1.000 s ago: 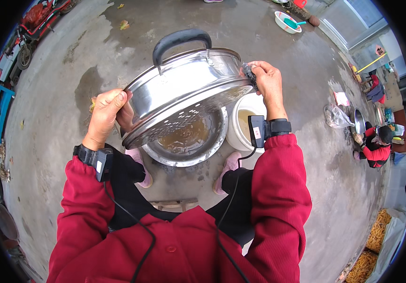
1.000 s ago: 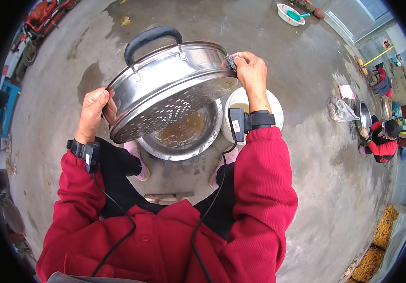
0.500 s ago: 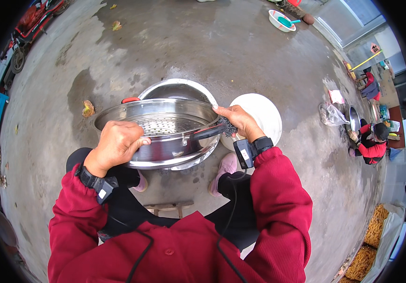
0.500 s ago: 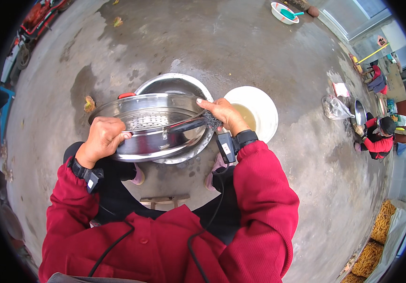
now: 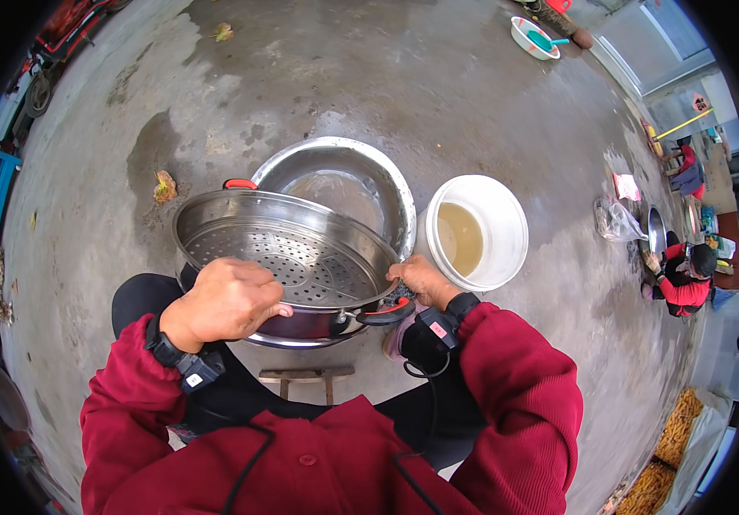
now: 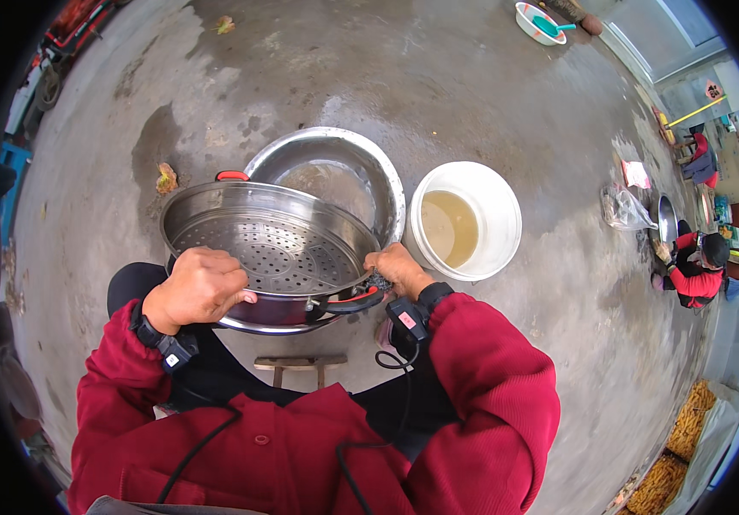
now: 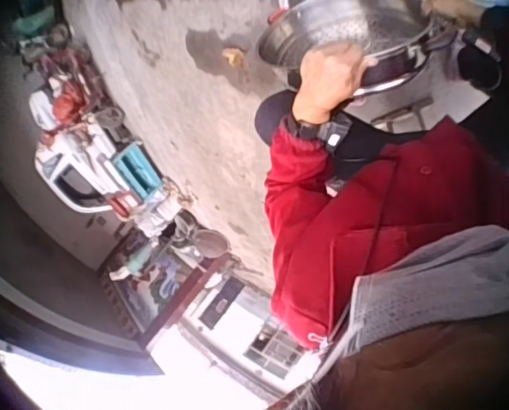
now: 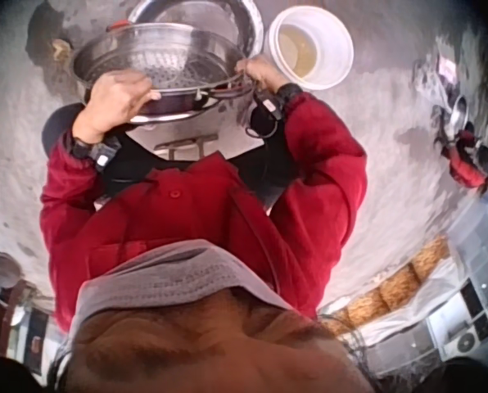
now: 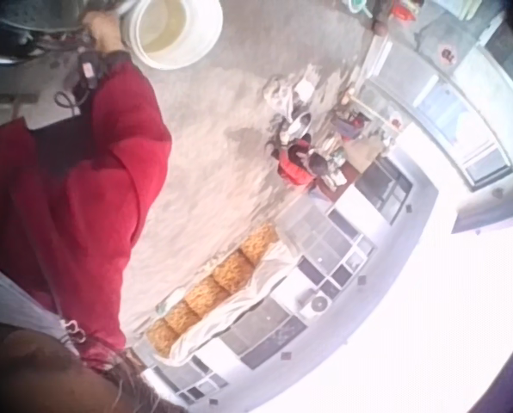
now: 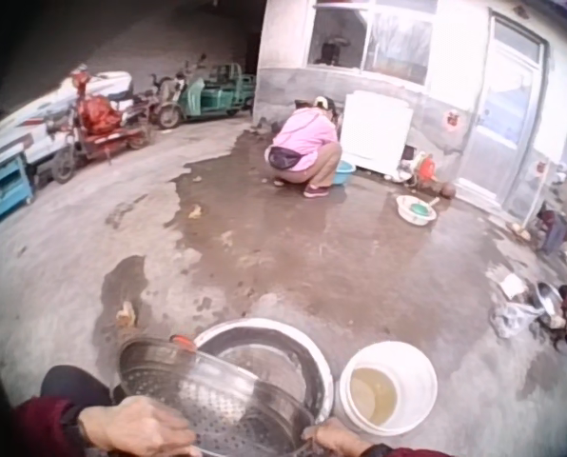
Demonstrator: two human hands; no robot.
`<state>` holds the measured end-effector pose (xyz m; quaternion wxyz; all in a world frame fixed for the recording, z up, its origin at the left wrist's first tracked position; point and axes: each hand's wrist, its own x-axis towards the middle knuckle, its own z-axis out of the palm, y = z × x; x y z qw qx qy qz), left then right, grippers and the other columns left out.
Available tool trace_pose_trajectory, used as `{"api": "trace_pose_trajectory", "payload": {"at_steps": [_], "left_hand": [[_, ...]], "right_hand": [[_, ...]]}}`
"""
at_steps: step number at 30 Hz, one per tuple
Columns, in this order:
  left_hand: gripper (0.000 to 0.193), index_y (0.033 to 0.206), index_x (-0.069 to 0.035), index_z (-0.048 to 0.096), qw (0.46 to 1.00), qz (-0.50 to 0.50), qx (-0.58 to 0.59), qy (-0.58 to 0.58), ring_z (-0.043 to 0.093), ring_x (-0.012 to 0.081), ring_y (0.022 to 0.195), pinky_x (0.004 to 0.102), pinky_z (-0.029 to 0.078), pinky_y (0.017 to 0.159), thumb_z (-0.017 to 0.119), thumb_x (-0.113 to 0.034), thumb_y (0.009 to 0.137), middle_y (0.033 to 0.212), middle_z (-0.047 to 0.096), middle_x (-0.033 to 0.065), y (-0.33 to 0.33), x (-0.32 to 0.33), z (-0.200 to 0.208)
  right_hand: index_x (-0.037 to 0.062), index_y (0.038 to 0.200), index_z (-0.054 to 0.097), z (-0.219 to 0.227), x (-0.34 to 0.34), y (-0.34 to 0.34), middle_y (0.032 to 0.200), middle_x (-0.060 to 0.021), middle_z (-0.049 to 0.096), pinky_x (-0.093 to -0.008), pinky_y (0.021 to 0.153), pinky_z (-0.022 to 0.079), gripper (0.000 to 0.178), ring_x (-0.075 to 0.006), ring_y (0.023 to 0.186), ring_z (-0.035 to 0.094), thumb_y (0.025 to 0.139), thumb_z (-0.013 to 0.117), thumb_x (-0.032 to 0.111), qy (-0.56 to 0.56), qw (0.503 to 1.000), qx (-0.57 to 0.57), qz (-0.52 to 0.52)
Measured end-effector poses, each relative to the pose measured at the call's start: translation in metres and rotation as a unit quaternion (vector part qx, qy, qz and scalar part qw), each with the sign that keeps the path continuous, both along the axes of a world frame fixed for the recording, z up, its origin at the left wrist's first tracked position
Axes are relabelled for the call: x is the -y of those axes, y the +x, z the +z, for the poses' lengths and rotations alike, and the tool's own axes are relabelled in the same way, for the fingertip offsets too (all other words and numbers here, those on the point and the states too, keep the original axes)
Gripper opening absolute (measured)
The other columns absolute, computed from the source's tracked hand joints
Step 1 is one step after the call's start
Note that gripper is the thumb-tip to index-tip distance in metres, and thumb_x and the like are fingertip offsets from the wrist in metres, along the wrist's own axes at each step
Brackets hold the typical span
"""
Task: The person scrubs a perforated metal steamer insert with a steel wool pad, rinses it in a white bucket, and then scrubs the inside of a large metal basin. The person repeatedly dips the pad into the bucket and scrubs different areas of the basin.
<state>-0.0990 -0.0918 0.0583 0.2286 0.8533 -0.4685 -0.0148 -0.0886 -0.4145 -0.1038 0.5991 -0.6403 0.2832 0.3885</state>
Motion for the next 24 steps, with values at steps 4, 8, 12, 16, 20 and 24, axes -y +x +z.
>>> {"api": "trace_pose_trajectory", "payload": {"at_steps": [4,8,12,16,20,24], "left_hand": [[0.029,0.063,-0.009,0.050,0.999,-0.003,0.040,0.007,0.050,0.0233,0.054,0.0358,0.041,0.048,0.070,-0.026,0.074,0.057,0.043,0.0044,0.003,0.000,0.001],[0.028,0.062,-0.010,0.048,0.996,0.008,0.089,0.000,0.049,0.0221,0.058,0.0343,0.042,0.054,0.071,-0.024,0.067,0.060,0.041,0.0034,0.013,0.007,0.001],[0.026,0.082,-0.006,0.059,0.991,0.086,0.095,-0.028,0.054,0.0289,0.085,0.0393,0.045,0.077,0.074,-0.018,0.064,0.084,0.053,0.0091,0.024,0.021,0.003],[0.053,0.117,-0.005,0.055,0.967,0.215,0.069,-0.113,0.046,0.0382,0.115,0.0446,0.039,0.098,0.075,-0.015,0.068,0.121,0.051,0.0161,0.040,0.028,-0.006],[0.056,0.127,-0.004,0.048,0.954,0.248,-0.103,-0.132,0.048,0.0341,0.117,0.0383,0.039,0.098,0.069,-0.012,0.077,0.126,0.050,0.0172,0.051,0.030,-0.037],[0.053,0.128,-0.002,0.049,0.913,0.223,-0.315,-0.134,0.051,0.0313,0.116,0.0375,0.040,0.097,0.070,-0.017,0.081,0.127,0.051,0.0184,0.063,0.049,-0.080]], "right_hand": [[-0.0084,0.073,0.060,0.021,0.003,0.009,0.061,-0.0099,0.056,-0.0313,0.044,0.042,0.012,-0.0180,0.047,0.052,0.072,0.063,0.003,-0.045,0.993,0.107,-0.037],[-0.0068,0.070,0.057,0.052,0.013,0.019,0.061,-0.0106,0.056,-0.0334,0.036,0.046,0.011,-0.0192,0.044,0.052,0.072,0.060,0.003,-0.061,0.977,0.171,-0.115],[-0.0068,0.078,0.058,0.072,0.044,0.032,0.064,-0.0097,0.056,-0.0331,0.035,0.047,0.011,-0.0191,0.048,0.055,0.075,0.056,0.003,-0.078,0.955,0.222,-0.182],[-0.0057,0.073,0.054,0.082,0.106,0.034,0.062,-0.0080,0.054,-0.0328,0.035,0.049,0.007,-0.0175,0.044,0.053,0.075,0.055,0.001,-0.151,0.909,0.306,-0.240],[-0.0059,0.074,0.054,0.083,0.168,0.013,0.063,-0.0094,0.055,-0.0353,0.036,0.050,0.009,-0.0189,0.043,0.054,0.073,0.056,0.002,-0.192,0.870,0.350,-0.289],[-0.0071,0.080,0.056,0.068,0.209,-0.017,0.063,-0.0077,0.055,-0.0330,0.037,0.048,0.010,-0.0173,0.044,0.053,0.075,0.055,0.002,-0.236,0.840,0.355,-0.337]]}}
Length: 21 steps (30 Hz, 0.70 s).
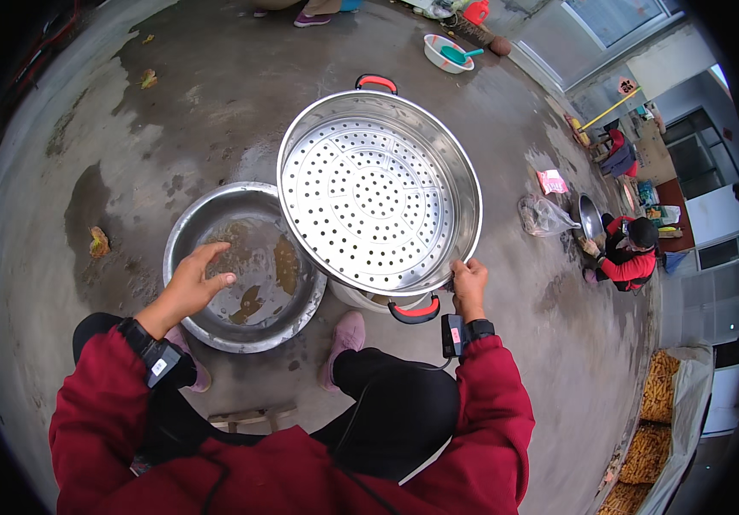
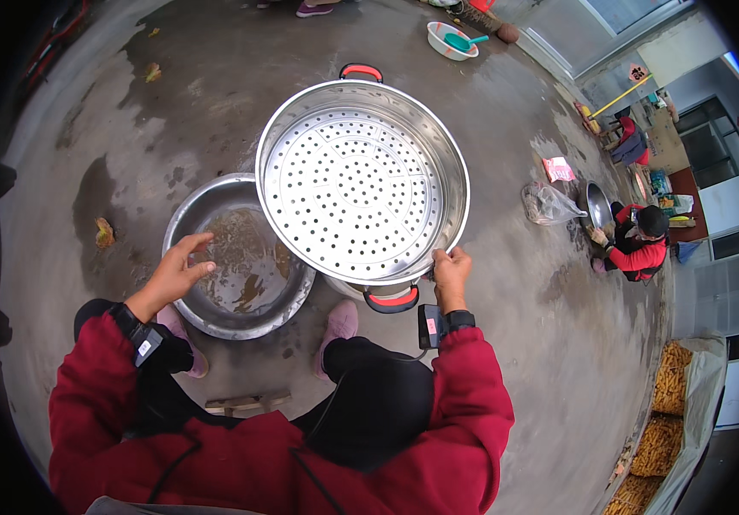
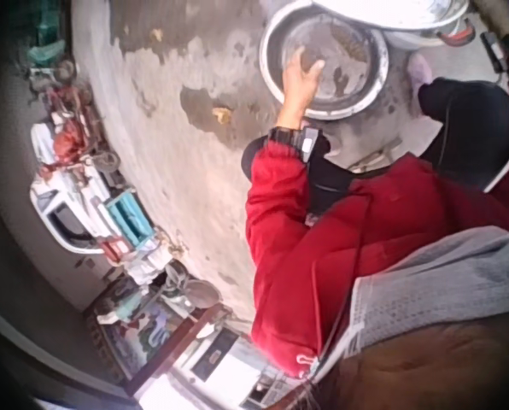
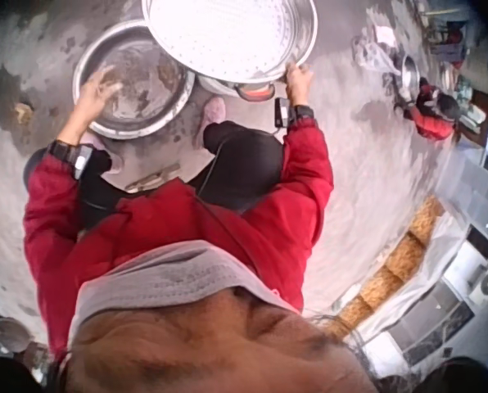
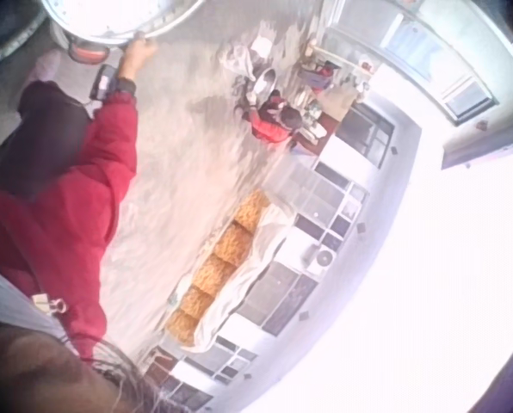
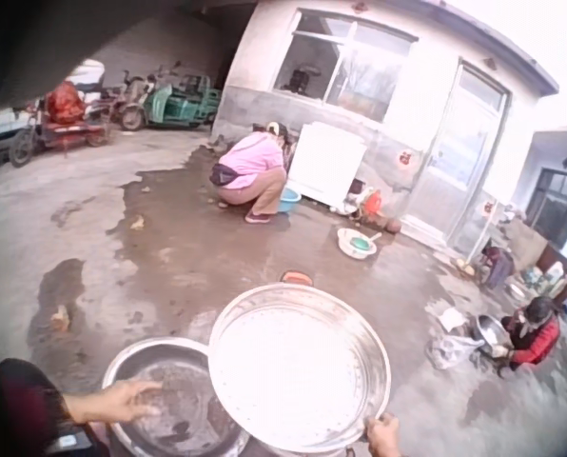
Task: The person scrubs a perforated metal steamer insert with a steel wool pad, rinses it in a white bucket, and then scrubs the inside of a large metal basin. The person repeatedly dips the pad into the bucket and scrubs different areas of the basin.
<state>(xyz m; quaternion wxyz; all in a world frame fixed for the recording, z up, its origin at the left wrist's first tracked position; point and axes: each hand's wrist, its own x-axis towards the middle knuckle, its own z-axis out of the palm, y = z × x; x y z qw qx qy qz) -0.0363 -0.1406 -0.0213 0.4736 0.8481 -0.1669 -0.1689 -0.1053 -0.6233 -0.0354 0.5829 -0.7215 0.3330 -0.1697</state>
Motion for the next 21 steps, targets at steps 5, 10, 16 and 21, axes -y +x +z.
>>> {"api": "trace_pose_trajectory", "payload": {"at_steps": [5,10,16,21], "left_hand": [[0.074,0.141,-0.003,0.030,0.963,-0.006,-0.241,-0.122,0.043,0.0316,0.126,0.0383,0.042,0.093,0.065,-0.038,0.086,0.140,0.039,0.0216,0.013,0.076,-0.036],[0.098,0.147,-0.006,0.004,0.877,0.070,-0.398,-0.259,0.039,0.0404,0.126,0.0435,0.045,0.087,0.062,-0.052,0.083,0.141,0.035,0.0231,0.019,0.150,-0.044],[0.058,0.131,-0.002,0.042,0.868,0.060,-0.413,-0.270,0.063,0.0253,0.099,0.0421,0.056,0.071,0.061,-0.036,0.088,0.118,0.059,0.0146,0.022,0.182,-0.058],[0.048,0.123,0.003,0.044,0.854,0.135,-0.396,-0.308,0.066,0.0265,0.080,0.0404,0.059,0.063,0.051,-0.005,0.076,0.102,0.062,0.0171,0.021,0.189,-0.064]], "right_hand": [[-0.0070,0.079,0.057,-0.039,0.030,-0.033,0.065,-0.0072,0.055,-0.0337,0.037,0.047,0.010,-0.0163,0.046,0.053,0.075,0.055,0.002,0.000,0.999,0.008,-0.045],[-0.0074,0.080,0.059,-0.062,0.043,-0.048,0.063,-0.0057,0.055,-0.0316,0.037,0.046,0.011,-0.0152,0.046,0.053,0.076,0.056,0.003,-0.033,0.998,0.025,-0.042],[-0.0073,0.080,0.058,-0.056,0.045,-0.045,0.063,-0.0061,0.057,-0.0295,0.036,0.044,0.012,-0.0136,0.044,0.052,0.076,0.058,0.004,-0.011,0.999,-0.036,-0.011],[-0.0012,0.081,0.060,-0.056,0.054,-0.058,0.063,-0.0043,0.059,-0.0271,0.033,0.041,0.024,-0.0116,0.043,0.053,0.088,0.059,0.022,0.091,0.996,0.022,0.003]]}}
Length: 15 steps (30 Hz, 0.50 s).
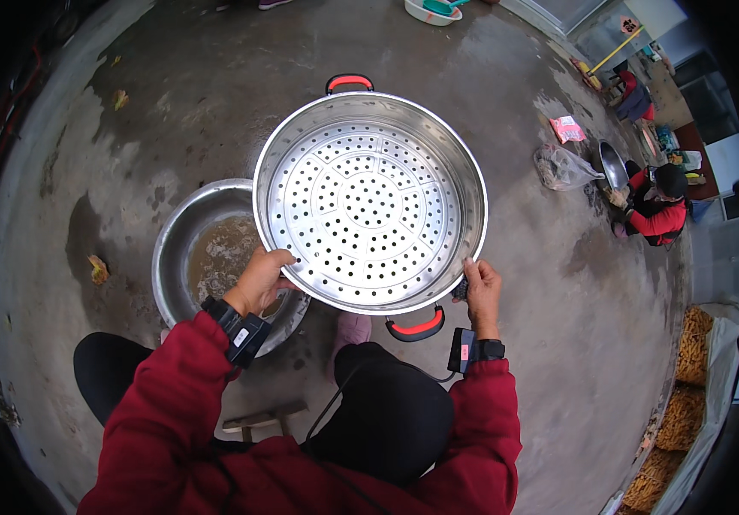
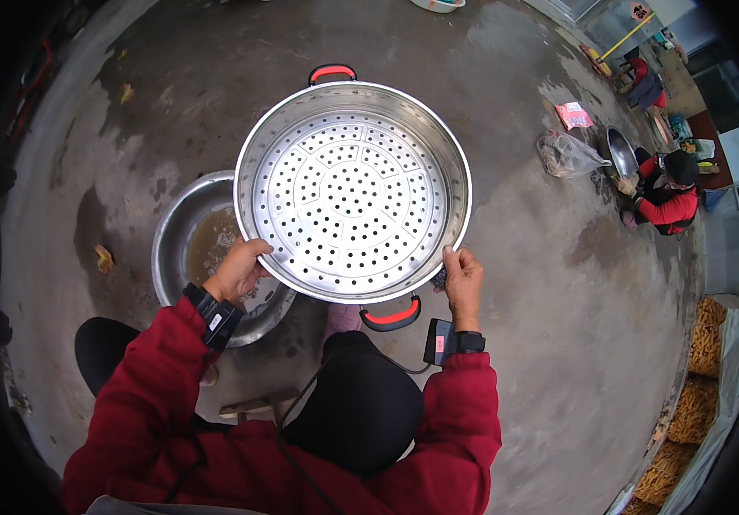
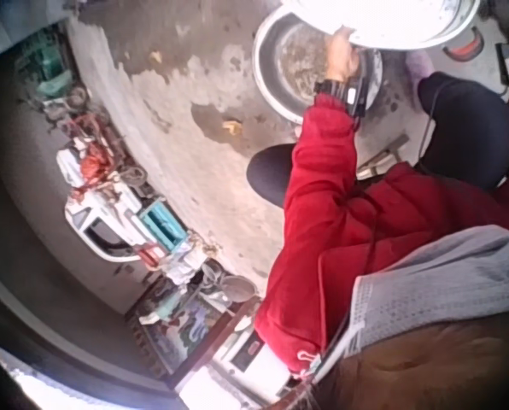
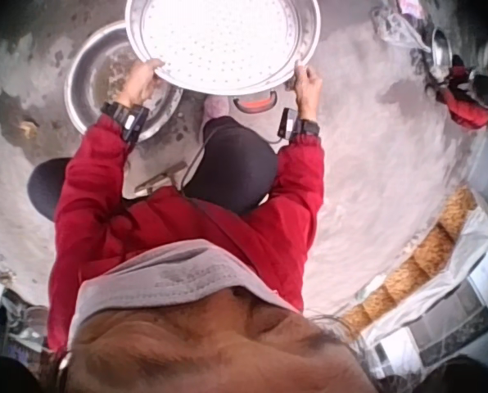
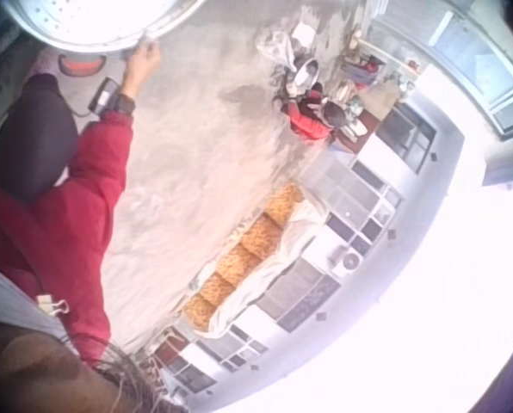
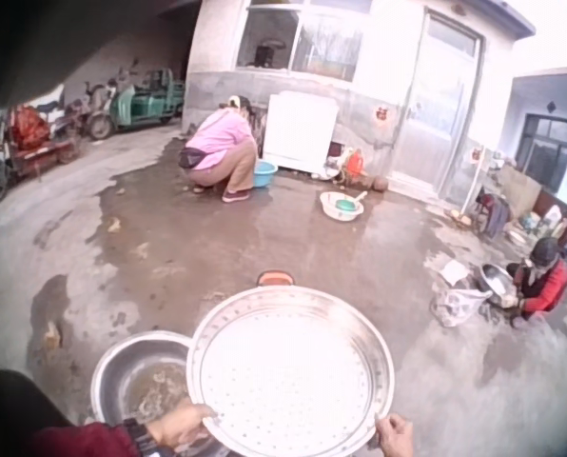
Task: The person scrubs a perforated metal steamer insert with a steel wool pad, rinses it in a white bucket, and then scrubs the inside of a large metal basin. The person repeatedly dips the pad into the bucket and scrubs different areas of the basin.
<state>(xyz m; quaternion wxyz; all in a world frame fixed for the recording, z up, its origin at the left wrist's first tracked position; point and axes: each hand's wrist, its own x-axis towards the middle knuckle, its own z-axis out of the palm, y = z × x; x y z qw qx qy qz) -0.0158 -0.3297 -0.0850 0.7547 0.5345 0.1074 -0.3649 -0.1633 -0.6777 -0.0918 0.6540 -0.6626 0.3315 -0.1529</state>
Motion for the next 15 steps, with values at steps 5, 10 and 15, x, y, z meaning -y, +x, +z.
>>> {"api": "trace_pose_trajectory", "payload": {"at_steps": [5,10,15], "left_hand": [[0.045,0.115,0.005,0.049,0.999,0.048,-0.014,-0.020,0.066,0.0262,0.073,0.0394,0.060,0.060,0.047,0.000,0.070,0.098,0.062,0.0158,0.001,-0.004,-0.001],[0.027,0.097,0.003,0.059,0.996,0.073,-0.048,-0.008,0.064,0.0235,0.075,0.0357,0.056,0.071,0.048,-0.002,0.073,0.088,0.065,0.0109,0.012,-0.048,-0.007],[0.025,0.097,0.003,0.059,0.990,0.136,-0.020,0.006,0.065,0.0235,0.075,0.0370,0.057,0.067,0.050,-0.004,0.075,0.089,0.065,0.0110,0.034,-0.107,-0.009]], "right_hand": [[0.0056,0.085,0.060,-0.029,-0.004,-0.020,0.063,-0.0029,0.060,-0.0240,0.030,0.034,0.031,-0.0107,0.042,0.053,0.093,0.056,0.036,0.098,0.989,-0.064,-0.091],[-0.0035,0.099,0.064,-0.067,-0.015,-0.002,0.080,-0.0072,0.065,-0.0269,0.061,0.046,0.046,-0.0112,0.067,0.058,0.087,0.063,0.041,0.051,0.980,-0.175,0.075],[-0.0095,0.091,0.063,-0.081,-0.003,0.026,0.077,-0.0103,0.064,-0.0338,0.065,0.048,0.044,-0.0199,0.069,0.061,0.080,0.066,0.032,0.003,0.964,-0.227,0.138]]}}
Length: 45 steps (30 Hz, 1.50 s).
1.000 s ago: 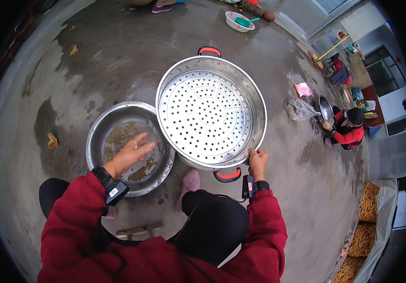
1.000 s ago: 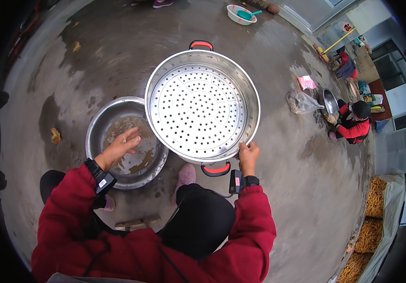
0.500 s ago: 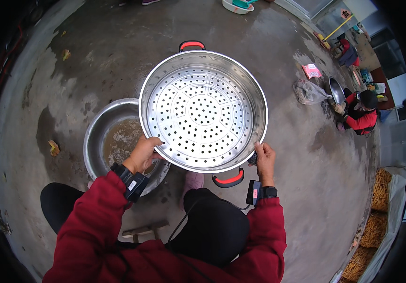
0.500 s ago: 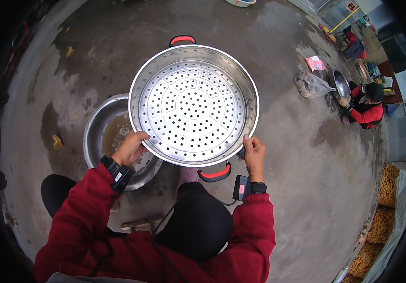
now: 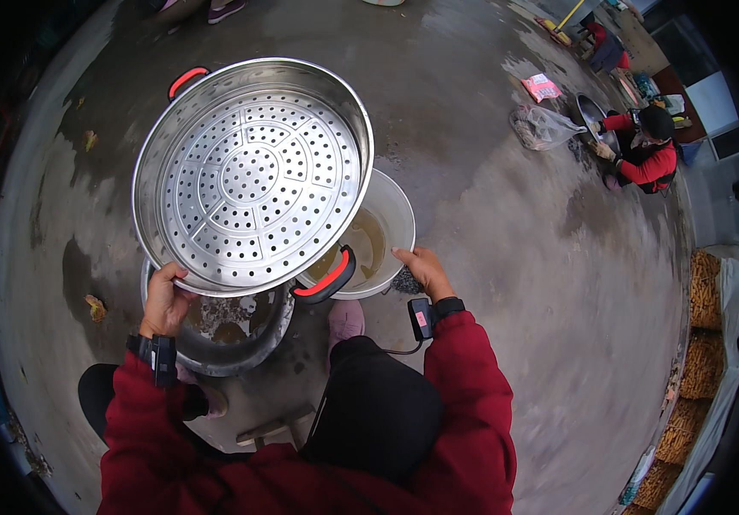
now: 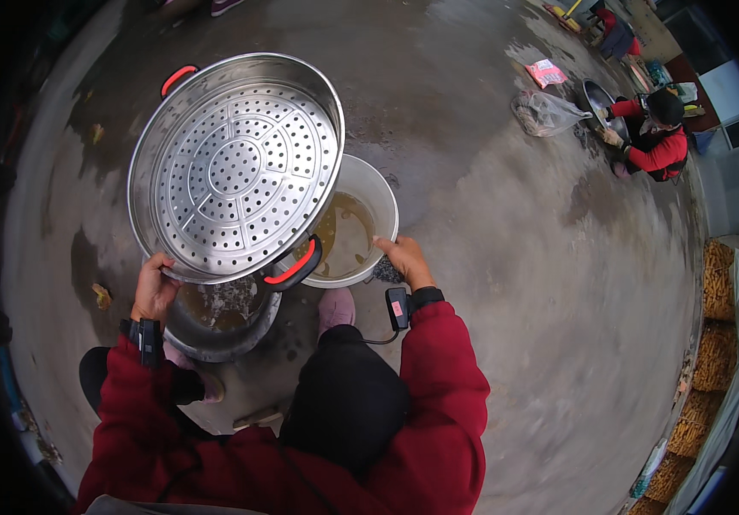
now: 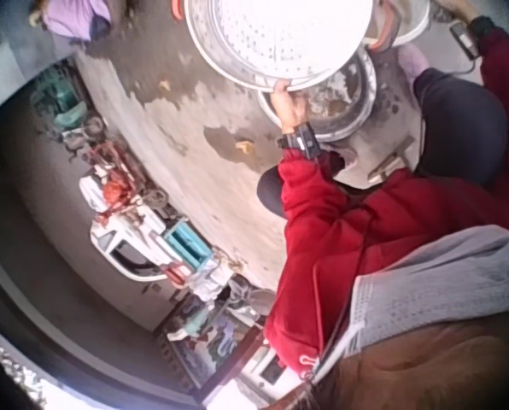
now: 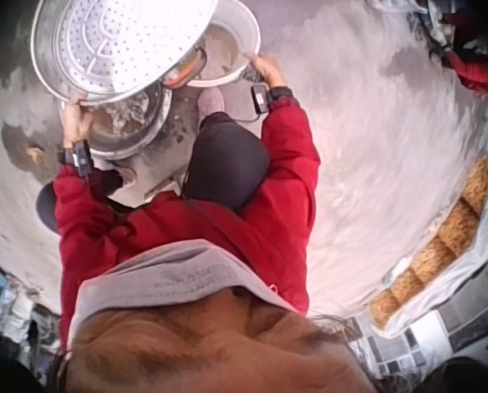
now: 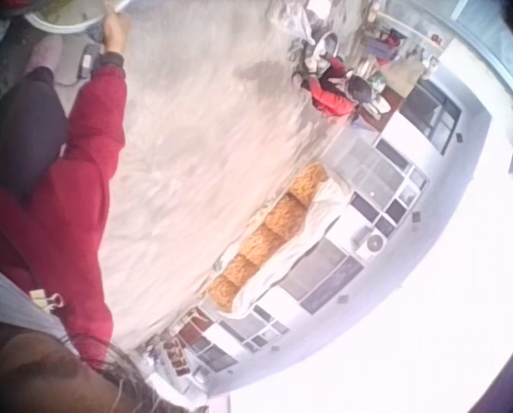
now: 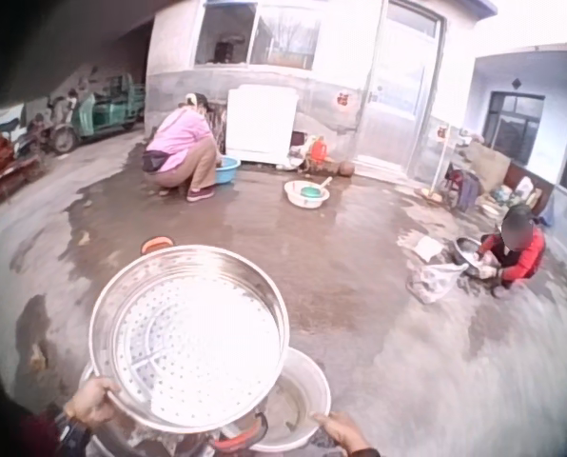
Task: The person scrubs a perforated metal steamer insert with a steel wool pad, rinses it in a white bucket, and then scrubs the inside of a large metal basin. The person repeatedly dips the pad into the bucket and scrubs different areas of the basin.
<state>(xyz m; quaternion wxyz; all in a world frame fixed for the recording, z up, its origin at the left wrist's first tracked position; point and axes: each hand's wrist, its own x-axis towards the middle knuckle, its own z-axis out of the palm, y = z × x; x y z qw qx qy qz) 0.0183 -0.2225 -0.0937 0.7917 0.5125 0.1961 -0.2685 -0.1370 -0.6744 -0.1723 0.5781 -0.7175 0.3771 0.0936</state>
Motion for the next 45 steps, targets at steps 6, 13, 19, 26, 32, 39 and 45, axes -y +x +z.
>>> {"api": "trace_pose_trajectory", "payload": {"at_steps": [6,13,19,26,32,39,45], "left_hand": [[0.031,0.104,0.006,0.056,1.000,0.017,0.023,-0.011,0.064,0.0278,0.088,0.0425,0.055,0.077,0.048,-0.004,0.075,0.098,0.064,0.0140,0.012,-0.010,0.015],[0.032,0.103,0.005,0.056,1.000,0.003,0.026,-0.016,0.064,0.0292,0.088,0.0479,0.056,0.077,0.047,-0.005,0.075,0.098,0.063,0.0144,0.008,0.017,0.025],[0.025,0.096,0.003,0.058,0.999,-0.029,0.042,-0.012,0.064,0.0259,0.078,0.0403,0.056,0.067,0.049,-0.005,0.075,0.090,0.064,0.0123,0.012,0.045,0.024],[0.032,0.104,0.007,0.054,0.986,-0.147,0.046,-0.061,0.065,0.0264,0.083,0.0404,0.055,0.076,0.046,-0.003,0.075,0.097,0.064,0.0140,0.008,0.151,0.042],[0.037,0.109,0.010,0.053,0.965,-0.247,0.049,-0.068,0.065,0.0263,0.088,0.0426,0.055,0.082,0.048,-0.002,0.075,0.101,0.063,0.0157,-0.020,0.258,0.047],[0.043,0.117,0.012,0.048,0.913,-0.398,0.022,-0.081,0.066,0.0315,0.089,0.0484,0.058,0.073,0.048,-0.003,0.077,0.106,0.061,0.0215,-0.076,0.358,0.051],[0.048,0.126,0.004,0.042,0.883,-0.465,0.030,-0.062,0.065,0.0320,0.090,0.0475,0.059,0.069,0.049,-0.011,0.081,0.110,0.060,0.0198,-0.113,0.410,0.033]], "right_hand": [[-0.0135,0.092,0.063,-0.004,-0.004,0.008,0.079,-0.0207,0.066,-0.0386,0.060,0.050,0.032,-0.0271,0.064,0.065,0.070,0.058,0.010,-0.012,0.998,0.022,-0.063],[-0.0146,0.089,0.062,-0.017,-0.012,-0.016,0.078,-0.0160,0.065,-0.0353,0.059,0.048,0.029,-0.0226,0.065,0.062,0.070,0.057,0.006,0.056,0.974,0.120,-0.185],[-0.0140,0.084,0.060,-0.030,0.007,-0.054,0.074,-0.0145,0.062,-0.0354,0.056,0.046,0.025,-0.0221,0.062,0.059,0.067,0.057,0.004,0.033,0.940,0.151,-0.303],[-0.0132,0.075,0.055,-0.014,0.102,-0.106,0.070,-0.0125,0.057,-0.0371,0.049,0.042,0.018,-0.0215,0.056,0.055,0.068,0.057,0.002,-0.001,0.879,0.173,-0.443],[-0.0152,0.074,0.054,-0.015,0.168,-0.148,0.067,-0.0140,0.057,-0.0384,0.049,0.041,0.020,-0.0220,0.055,0.053,0.065,0.058,0.002,-0.045,0.842,0.129,-0.522],[-0.0081,0.092,0.064,-0.046,0.163,-0.231,0.083,-0.0108,0.067,-0.0333,0.070,0.050,0.031,-0.0194,0.072,0.063,0.090,0.052,0.020,-0.132,0.899,0.170,-0.380],[-0.0017,0.109,0.058,-0.070,0.077,-0.289,0.096,-0.0077,0.064,-0.0347,0.068,0.051,0.030,-0.0192,0.077,0.061,0.088,0.058,0.020,0.044,0.825,0.191,-0.530]]}}
